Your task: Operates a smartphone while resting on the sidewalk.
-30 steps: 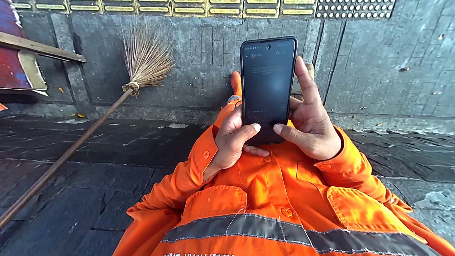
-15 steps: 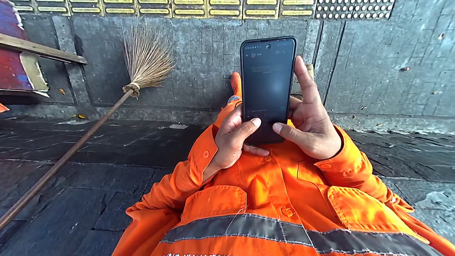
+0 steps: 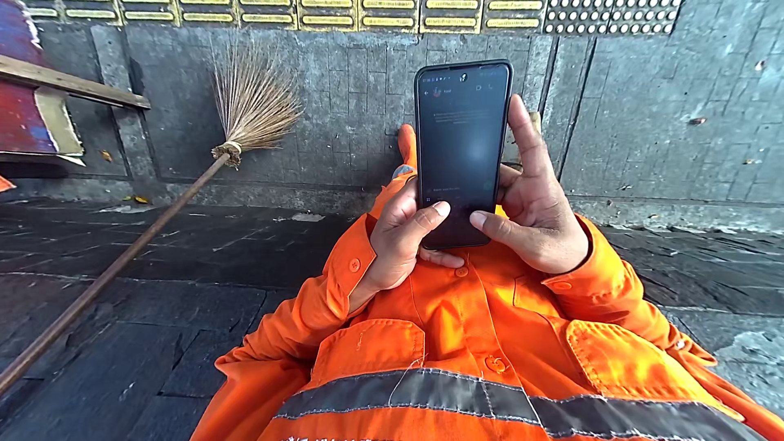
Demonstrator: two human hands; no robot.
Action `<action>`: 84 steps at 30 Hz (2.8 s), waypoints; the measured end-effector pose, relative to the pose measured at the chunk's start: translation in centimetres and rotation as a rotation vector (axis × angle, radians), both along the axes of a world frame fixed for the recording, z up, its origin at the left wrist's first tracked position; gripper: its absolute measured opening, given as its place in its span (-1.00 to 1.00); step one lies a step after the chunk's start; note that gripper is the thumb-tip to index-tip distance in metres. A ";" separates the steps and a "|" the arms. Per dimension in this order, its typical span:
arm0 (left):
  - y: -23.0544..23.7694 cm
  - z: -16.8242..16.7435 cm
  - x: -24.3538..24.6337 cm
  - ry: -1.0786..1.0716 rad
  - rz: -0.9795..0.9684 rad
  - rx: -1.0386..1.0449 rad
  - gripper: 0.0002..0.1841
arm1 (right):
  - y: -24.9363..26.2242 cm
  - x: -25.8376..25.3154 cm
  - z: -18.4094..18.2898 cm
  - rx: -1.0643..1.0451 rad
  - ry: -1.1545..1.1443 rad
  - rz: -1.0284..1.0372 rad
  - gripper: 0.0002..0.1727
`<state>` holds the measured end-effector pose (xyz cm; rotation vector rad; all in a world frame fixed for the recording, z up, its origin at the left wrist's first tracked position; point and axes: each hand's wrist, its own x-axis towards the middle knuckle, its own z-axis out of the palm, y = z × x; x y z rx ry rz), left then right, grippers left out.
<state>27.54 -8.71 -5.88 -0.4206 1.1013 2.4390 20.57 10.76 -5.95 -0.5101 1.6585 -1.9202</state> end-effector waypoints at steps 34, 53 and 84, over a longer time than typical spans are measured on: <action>0.0 -0.6 0.3 0.021 0.003 0.035 -0.54 | -0.3 0.2 -0.2 -0.015 -0.051 -0.064 0.16; 0.2 -0.3 0.3 0.040 0.020 -0.022 -0.65 | -0.8 0.5 -0.5 0.058 0.097 -0.037 0.39; 0.0 -0.6 0.1 0.028 0.027 0.031 -0.62 | -1.0 0.0 -0.2 -0.017 -0.041 -0.147 -0.08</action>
